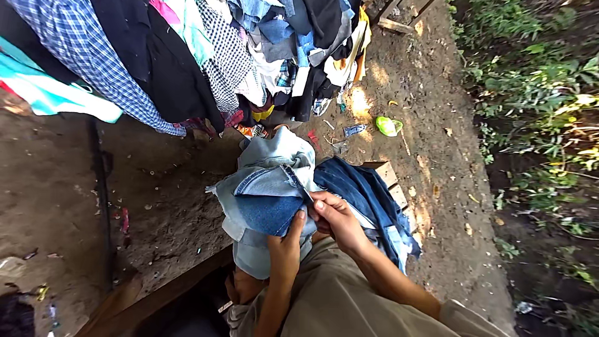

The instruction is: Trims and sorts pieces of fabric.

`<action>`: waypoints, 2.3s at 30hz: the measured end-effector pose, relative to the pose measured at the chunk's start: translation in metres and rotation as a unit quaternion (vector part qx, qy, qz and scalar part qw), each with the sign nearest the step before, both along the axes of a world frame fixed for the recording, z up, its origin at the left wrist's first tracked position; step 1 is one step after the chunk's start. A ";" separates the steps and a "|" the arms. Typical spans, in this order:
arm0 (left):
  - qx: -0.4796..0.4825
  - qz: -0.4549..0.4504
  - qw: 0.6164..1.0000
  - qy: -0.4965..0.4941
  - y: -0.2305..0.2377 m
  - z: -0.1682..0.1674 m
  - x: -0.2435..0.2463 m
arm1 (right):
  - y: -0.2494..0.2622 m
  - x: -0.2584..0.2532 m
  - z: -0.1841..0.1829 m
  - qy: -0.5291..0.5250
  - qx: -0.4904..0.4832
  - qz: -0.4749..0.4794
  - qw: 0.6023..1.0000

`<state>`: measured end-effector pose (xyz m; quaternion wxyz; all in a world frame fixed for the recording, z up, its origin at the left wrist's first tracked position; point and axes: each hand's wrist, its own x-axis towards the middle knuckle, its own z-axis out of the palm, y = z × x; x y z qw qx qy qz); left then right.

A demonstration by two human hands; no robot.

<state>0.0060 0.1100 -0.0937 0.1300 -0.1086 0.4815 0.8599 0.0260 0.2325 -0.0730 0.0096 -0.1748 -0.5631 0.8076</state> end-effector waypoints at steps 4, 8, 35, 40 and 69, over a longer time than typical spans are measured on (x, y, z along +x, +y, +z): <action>0.033 -0.001 0.998 -0.044 0.001 0.000 0.001 | 0.013 -0.004 0.008 -0.117 -0.191 0.043 0.974; 0.003 0.014 0.997 -0.071 -0.002 0.004 0.000 | 0.018 -0.004 0.009 -0.089 -0.149 0.097 0.980; -0.009 -0.011 0.999 -0.030 -0.014 -0.001 -0.007 | 0.021 -0.002 0.003 -0.101 -0.196 0.113 0.969; -0.030 0.002 0.998 -0.059 -0.014 0.004 -0.010 | 0.032 -0.004 -0.002 -0.059 -0.201 0.163 0.964; -0.071 -0.129 0.959 0.244 -0.021 0.036 -0.062 | 0.053 -0.094 0.077 0.254 0.505 -0.012 0.825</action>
